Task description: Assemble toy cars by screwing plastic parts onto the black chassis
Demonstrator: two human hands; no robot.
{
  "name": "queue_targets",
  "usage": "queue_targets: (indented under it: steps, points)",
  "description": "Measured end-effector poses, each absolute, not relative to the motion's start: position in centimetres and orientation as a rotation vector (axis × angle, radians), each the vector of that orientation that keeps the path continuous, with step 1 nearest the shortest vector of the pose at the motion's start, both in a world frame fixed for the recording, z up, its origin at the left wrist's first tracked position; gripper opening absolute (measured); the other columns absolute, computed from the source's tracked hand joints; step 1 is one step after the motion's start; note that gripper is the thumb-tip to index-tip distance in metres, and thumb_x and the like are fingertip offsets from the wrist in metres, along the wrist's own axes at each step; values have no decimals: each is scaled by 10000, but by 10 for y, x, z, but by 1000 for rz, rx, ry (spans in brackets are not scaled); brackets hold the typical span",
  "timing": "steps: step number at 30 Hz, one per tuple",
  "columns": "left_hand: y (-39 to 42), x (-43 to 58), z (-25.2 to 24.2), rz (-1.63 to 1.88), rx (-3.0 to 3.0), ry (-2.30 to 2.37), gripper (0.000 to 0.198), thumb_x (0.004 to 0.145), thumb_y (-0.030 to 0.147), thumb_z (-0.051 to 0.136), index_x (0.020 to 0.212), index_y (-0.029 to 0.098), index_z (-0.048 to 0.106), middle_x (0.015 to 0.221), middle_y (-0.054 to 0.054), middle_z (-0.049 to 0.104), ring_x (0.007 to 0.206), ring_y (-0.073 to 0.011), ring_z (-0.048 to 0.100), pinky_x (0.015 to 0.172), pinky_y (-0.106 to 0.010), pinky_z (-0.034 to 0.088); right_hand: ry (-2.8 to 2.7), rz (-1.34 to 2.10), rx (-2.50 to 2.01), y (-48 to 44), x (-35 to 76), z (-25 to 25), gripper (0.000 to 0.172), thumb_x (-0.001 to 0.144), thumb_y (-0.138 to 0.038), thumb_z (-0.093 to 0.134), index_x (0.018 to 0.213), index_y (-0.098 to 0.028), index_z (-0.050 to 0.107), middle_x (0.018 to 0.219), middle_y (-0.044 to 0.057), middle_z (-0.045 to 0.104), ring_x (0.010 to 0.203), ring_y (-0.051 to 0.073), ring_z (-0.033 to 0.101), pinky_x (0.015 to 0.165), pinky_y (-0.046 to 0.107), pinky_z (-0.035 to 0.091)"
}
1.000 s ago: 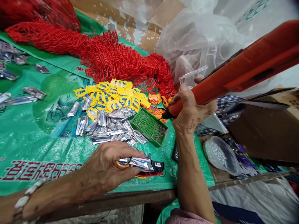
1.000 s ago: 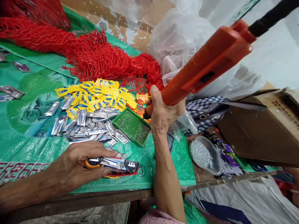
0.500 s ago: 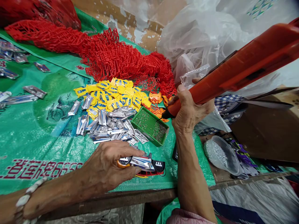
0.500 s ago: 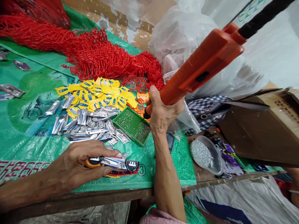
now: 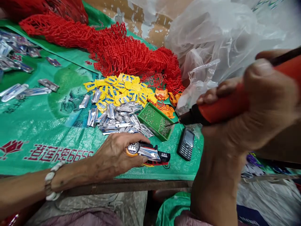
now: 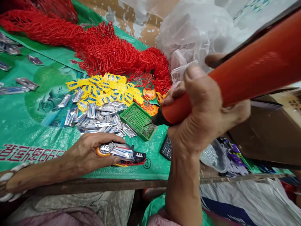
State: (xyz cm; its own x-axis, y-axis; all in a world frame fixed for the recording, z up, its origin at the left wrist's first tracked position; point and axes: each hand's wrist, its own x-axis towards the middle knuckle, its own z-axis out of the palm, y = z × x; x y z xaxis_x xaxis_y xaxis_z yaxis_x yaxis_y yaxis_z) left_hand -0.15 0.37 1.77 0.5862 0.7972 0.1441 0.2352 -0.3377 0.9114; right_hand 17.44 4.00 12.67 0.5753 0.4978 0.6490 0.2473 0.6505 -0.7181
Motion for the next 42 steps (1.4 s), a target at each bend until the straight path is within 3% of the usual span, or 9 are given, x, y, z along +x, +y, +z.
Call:
queue_targets:
  steps: [4, 7, 14, 20, 24, 28, 30, 38, 42]
  points:
    - [5, 0, 24, 674, 1901, 977, 317, 716, 260, 762, 1019, 195, 698, 713, 50, 690, 596, -138, 596, 560, -226, 407, -1042, 400, -857, 10, 159, 137, 279, 877, -264, 576, 600, -238, 603, 541, -52, 479, 468, 70, 496, 408, 246, 452]
    - [6, 1, 25, 634, 1922, 1003, 345, 717, 291, 758, 1035, 194, 668, 642, 67, 623, 554, -134, 542, 534, -223, 366, -1145, 518, -859, -4, 155, 134, 251, 942, -385, 535, 791, -271, 700, 587, -47, 486, 457, 78, 492, 374, 265, 434]
    - [7, 1, 24, 590, 1947, 1005, 374, 735, 305, 763, 1075, 193, 652, 698, 41, 666, 565, -157, 561, 537, -238, 375, -1177, 536, -920, -9, 144, 127, 191, 737, -295, 663, 926, -279, 685, 535, -74, 501, 406, 94, 487, 348, 278, 456]
    - [7, 1, 24, 601, 1915, 978, 362, 755, 321, 756, 1077, 205, 636, 805, 16, 734, 679, -188, 659, 604, -248, 444, -1033, 521, -998, -6, 130, 130, 89, 642, -261, 703, 715, -235, 659, 477, -70, 515, 383, 101, 464, 321, 279, 442]
    - [6, 2, 23, 606, 1905, 956, 363, 768, 333, 755, 1084, 197, 638, 793, 14, 737, 679, -193, 670, 619, -256, 453, -1043, 549, -999, -10, 133, 126, 294, 684, -302, 756, 510, -217, 535, 510, -41, 510, 413, 102, 482, 327, 288, 438]
    - [4, 1, 18, 674, 1951, 945, 379, 771, 342, 754, 1115, 223, 650, 802, 33, 729, 701, -187, 674, 629, -249, 467, -1183, 560, -887, -10, 141, 125, 52, 720, -263, 721, 732, -252, 671, 550, -61, 536, 428, 97, 495, 352, 278, 476]
    - [4, 1, 15, 738, 1974, 882, 381, 797, 329, 743, 1156, 227, 666, 910, 15, 756, 816, -202, 706, 716, -262, 500, -1157, 554, -912, -8, 141, 127, 157, 725, -236, 679, 879, -270, 689, 534, -70, 518, 406, 104, 481, 337, 281, 455]
    - [7, 0, 11, 779, 2181, 780, 392, 860, 333, 742, 1238, 231, 720, 822, -33, 756, 746, -202, 696, 693, -269, 498, -1173, 459, -881, -5, 134, 127, 19, 747, -281, 665, 733, -268, 668, 557, -60, 486, 436, 104, 478, 372, 303, 426]
    - [8, 1, 14, 731, 2203, 820, 434, 851, 350, 752, 1264, 226, 702, 820, -33, 756, 723, -197, 689, 687, -265, 497, -1178, 495, -904, -8, 139, 125, 139, 828, -247, 592, 902, -280, 703, 579, -58, 471, 454, 94, 472, 407, 290, 452]
